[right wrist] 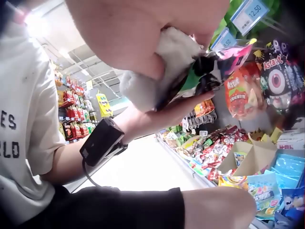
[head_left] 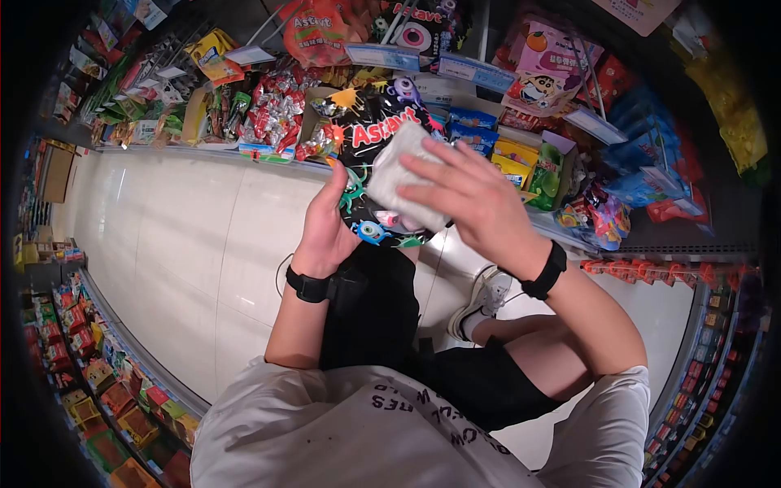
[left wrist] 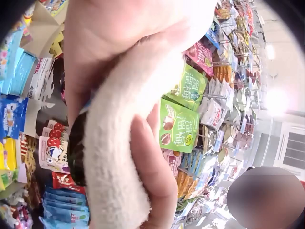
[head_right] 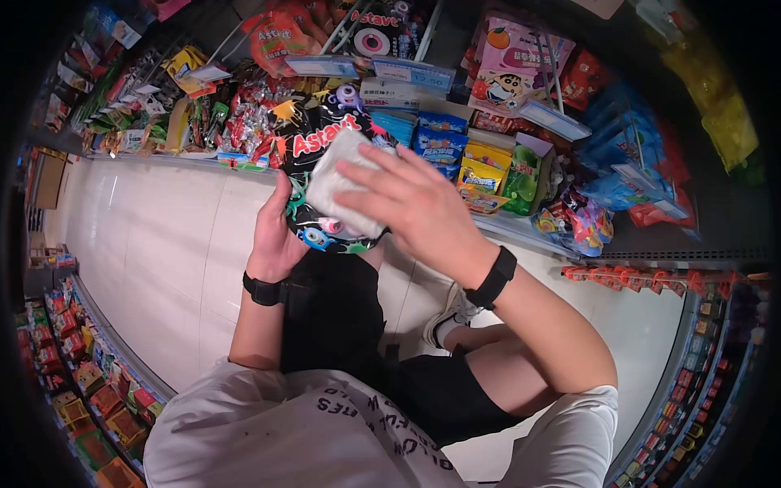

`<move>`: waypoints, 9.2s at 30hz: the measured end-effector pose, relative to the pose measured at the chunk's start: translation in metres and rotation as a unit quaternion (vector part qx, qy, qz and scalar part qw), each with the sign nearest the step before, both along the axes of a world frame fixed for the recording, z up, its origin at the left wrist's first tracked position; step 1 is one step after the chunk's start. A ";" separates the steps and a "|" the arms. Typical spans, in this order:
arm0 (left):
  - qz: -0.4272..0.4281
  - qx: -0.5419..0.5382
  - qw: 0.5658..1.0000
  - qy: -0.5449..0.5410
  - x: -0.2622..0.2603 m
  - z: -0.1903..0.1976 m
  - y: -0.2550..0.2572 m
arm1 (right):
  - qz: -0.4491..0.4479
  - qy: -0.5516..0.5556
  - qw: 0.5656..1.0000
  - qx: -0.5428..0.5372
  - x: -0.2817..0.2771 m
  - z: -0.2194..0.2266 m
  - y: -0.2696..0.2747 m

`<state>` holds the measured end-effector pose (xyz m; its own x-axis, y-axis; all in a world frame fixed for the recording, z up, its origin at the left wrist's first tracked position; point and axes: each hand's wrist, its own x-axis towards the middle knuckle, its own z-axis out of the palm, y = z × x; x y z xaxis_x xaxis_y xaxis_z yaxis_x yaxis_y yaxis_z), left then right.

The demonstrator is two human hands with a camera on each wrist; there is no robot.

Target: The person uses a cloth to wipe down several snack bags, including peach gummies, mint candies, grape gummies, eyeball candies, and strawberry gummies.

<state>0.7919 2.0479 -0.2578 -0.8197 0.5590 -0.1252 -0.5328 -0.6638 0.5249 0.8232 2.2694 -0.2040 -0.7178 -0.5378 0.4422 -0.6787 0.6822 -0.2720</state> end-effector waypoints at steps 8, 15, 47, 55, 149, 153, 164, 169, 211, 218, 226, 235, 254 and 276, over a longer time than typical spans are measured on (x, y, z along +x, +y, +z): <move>-0.011 -0.096 0.995 -0.019 0.013 -0.022 0.004 | -0.069 -0.050 0.990 -0.111 -0.022 -0.009 0.007; 0.029 -0.056 0.997 -0.051 0.009 -0.020 0.010 | 0.026 -0.088 0.994 -0.057 -0.017 -0.016 -0.002; -0.125 -0.130 0.983 0.029 0.025 -0.030 0.034 | -0.002 -0.129 0.991 -0.045 0.006 -0.015 0.013; -0.075 -0.112 0.991 0.017 0.022 -0.036 0.037 | -0.116 -0.164 0.973 -0.110 0.008 -0.021 0.035; 0.049 -0.133 0.990 -0.012 -0.023 -0.022 0.001 | -0.203 -0.435 0.692 -0.539 0.017 -0.016 0.051; -0.006 -0.133 0.991 0.000 -0.017 -0.013 0.004 | -0.134 -0.105 0.945 -0.279 0.019 0.000 0.039; -0.113 -0.011 0.993 -0.039 0.017 0.000 0.025 | -0.081 -0.048 0.995 -0.020 0.014 -0.005 0.015; -0.104 -0.075 0.992 -0.008 0.020 0.001 0.021 | -0.121 -0.120 0.976 -0.134 0.010 -0.011 0.025; -0.041 -0.087 0.992 0.079 -0.026 0.086 -0.029 | 0.082 0.081 0.992 -0.057 0.008 0.041 -0.017; -0.021 -0.066 0.994 0.090 -0.033 0.079 -0.032 | 0.013 0.081 0.994 -0.072 -0.002 0.027 -0.014; 0.012 -0.009 0.999 0.048 -0.032 0.063 -0.030 | -0.049 -0.015 0.995 -0.087 0.000 0.016 -0.010; 0.026 0.053 0.998 -0.013 -0.025 0.055 -0.013 | 0.085 0.046 0.995 0.023 0.014 0.013 -0.053; -0.060 0.021 0.998 -0.016 -0.010 0.026 -0.014 | 0.096 -0.004 0.995 0.018 -0.007 0.012 -0.047; 0.071 0.138 0.986 -0.055 -0.012 0.009 -0.025 | -0.135 -0.071 0.982 -0.113 0.007 -0.003 0.013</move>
<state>0.7799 2.0229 -0.2493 -0.8824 0.4640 -0.0773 -0.4673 -0.8460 0.2567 0.8298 2.2825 -0.2069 -0.8839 -0.2190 0.4132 -0.4257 0.7427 -0.5170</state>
